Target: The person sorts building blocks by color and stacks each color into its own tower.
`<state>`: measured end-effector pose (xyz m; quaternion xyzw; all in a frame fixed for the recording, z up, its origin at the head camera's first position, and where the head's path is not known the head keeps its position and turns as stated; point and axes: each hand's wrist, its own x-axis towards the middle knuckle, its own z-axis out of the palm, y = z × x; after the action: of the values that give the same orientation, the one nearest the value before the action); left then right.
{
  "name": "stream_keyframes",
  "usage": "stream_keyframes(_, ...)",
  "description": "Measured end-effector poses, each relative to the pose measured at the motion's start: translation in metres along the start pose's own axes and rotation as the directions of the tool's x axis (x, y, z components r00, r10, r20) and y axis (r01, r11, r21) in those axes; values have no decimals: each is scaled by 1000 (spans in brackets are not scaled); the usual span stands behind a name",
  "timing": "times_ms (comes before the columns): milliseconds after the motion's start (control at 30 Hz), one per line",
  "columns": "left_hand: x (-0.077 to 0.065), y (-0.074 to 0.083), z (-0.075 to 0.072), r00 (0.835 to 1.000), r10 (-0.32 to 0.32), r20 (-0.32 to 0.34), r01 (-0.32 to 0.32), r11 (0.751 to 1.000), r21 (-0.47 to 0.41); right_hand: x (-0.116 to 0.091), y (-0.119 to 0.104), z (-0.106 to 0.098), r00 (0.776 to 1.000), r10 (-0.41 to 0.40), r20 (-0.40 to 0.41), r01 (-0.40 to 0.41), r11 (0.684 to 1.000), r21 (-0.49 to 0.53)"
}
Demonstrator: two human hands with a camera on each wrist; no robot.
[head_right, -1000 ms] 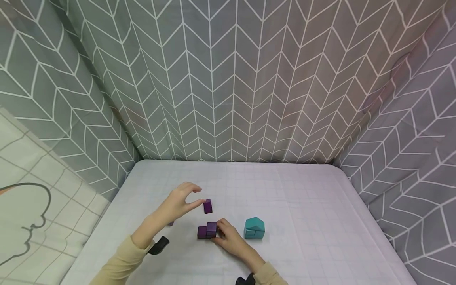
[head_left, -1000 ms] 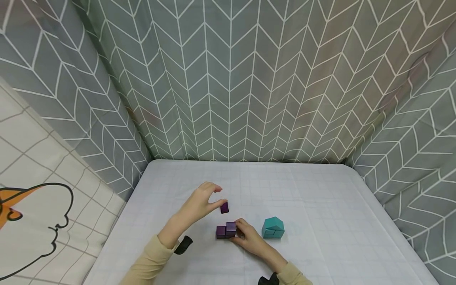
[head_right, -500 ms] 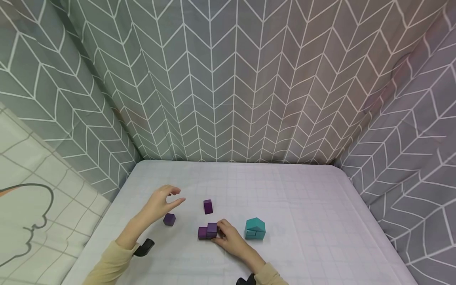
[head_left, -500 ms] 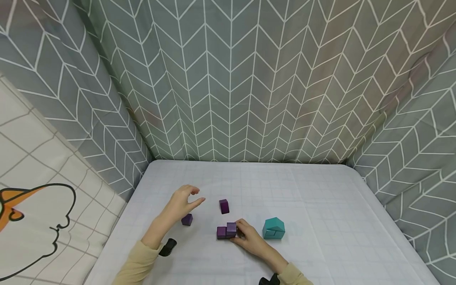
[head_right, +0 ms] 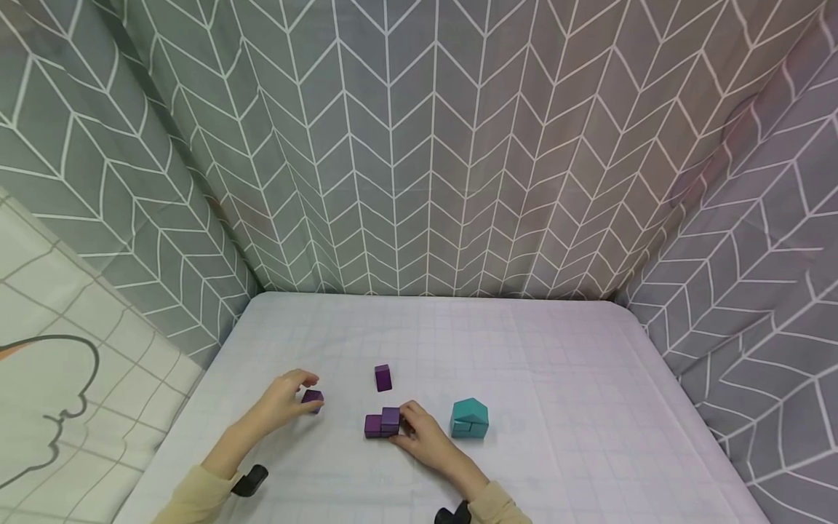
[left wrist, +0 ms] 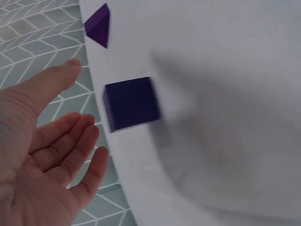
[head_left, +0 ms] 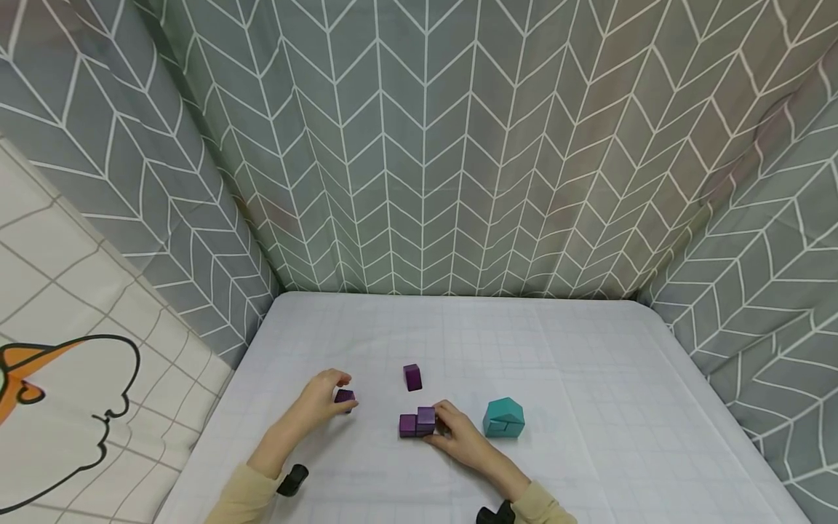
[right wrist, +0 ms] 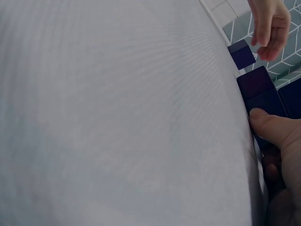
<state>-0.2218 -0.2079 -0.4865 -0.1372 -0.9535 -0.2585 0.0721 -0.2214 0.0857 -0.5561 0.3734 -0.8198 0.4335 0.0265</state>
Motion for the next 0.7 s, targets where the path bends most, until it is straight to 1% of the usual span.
stream_keyframes(233, -6, -6, 10, 1000, -10, -13, 10, 1000, -19, 1, 1, -1, 1000, 4, -3, -4, 1000, -5)
stream_keyframes(500, -7, -9, 12, 999, -39, -10, 39, 999, -3, 1, 0, 0, 1000, -31, -8, 31, 1000, 7)
stream_keyframes(700, -11, -10, 15, 999, -42, 5, 42, 999, 30, 1, -1, 0, 1000, -21, -6, 21, 1000, 5)
